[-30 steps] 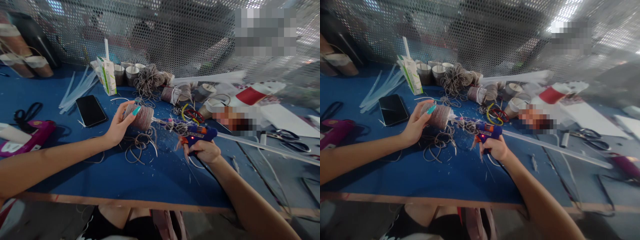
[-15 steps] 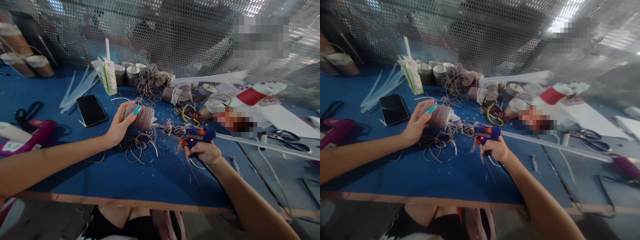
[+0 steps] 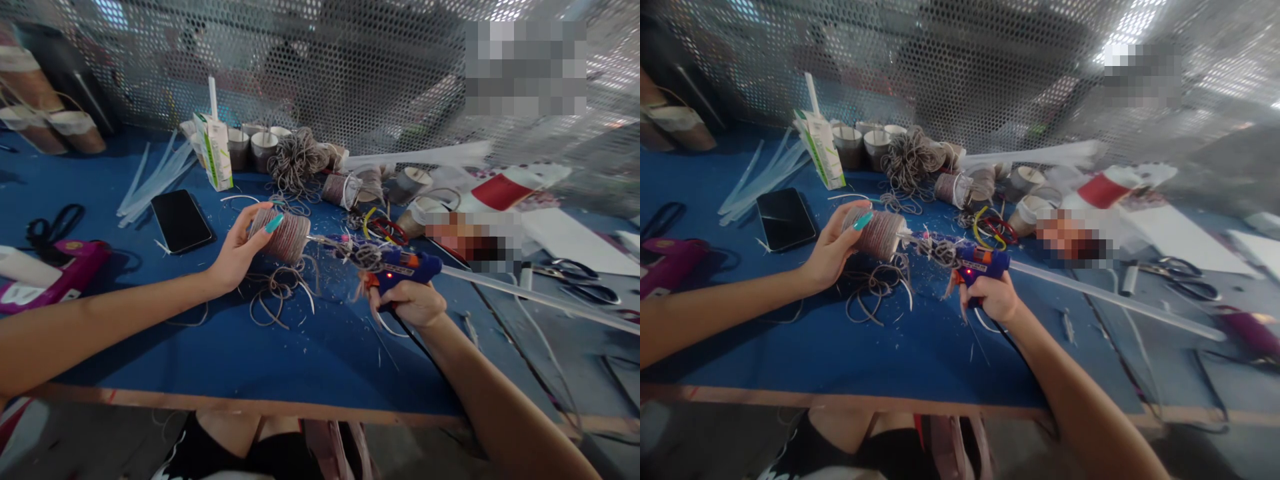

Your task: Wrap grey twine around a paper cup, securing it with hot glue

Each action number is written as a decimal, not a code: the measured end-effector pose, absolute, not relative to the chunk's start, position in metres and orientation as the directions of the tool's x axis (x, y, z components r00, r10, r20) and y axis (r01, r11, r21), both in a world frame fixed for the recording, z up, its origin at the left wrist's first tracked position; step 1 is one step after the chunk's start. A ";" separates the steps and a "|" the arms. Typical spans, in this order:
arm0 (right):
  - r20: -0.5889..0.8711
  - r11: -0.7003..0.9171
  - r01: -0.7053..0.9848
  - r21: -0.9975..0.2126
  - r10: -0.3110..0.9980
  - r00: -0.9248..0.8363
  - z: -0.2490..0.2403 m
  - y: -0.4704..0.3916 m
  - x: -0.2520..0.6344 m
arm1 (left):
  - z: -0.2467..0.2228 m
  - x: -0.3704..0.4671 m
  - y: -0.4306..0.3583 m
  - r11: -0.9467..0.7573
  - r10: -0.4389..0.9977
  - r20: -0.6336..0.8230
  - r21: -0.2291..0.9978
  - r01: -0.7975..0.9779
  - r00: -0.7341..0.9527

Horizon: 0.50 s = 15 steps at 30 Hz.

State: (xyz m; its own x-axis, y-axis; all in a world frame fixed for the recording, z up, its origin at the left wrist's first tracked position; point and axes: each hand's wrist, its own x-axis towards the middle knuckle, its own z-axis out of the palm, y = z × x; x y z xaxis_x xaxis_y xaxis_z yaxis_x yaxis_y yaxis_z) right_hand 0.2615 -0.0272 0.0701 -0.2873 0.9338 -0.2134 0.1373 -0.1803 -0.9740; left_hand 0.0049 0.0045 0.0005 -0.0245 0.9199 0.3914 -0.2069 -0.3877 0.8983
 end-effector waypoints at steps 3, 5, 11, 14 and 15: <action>-0.198 -0.164 0.146 -0.976 0.942 -0.270 0.070 -0.027 0.261 | 0.001 0.005 0.004 -0.387 0.921 0.389 0.900 -0.200 -0.029; -0.196 -0.163 0.143 -0.976 0.945 -0.261 0.071 -0.027 0.261 | 0.002 0.005 0.004 -0.380 0.923 0.384 0.900 -0.212 -0.024; -0.218 -0.193 0.117 -0.974 0.943 -0.253 0.074 -0.026 0.259 | 0.004 0.005 0.002 -0.337 0.937 0.349 0.906 -0.257 0.001; -0.216 -0.197 0.101 -0.975 0.946 -0.243 0.073 -0.026 0.259 | 0.004 0.004 0.002 -0.334 0.938 0.347 0.908 -0.255 0.006; -0.209 -0.191 0.095 -0.977 0.949 -0.238 0.072 -0.025 0.260 | 0.003 0.003 0.002 -0.337 0.937 0.350 0.908 -0.250 0.009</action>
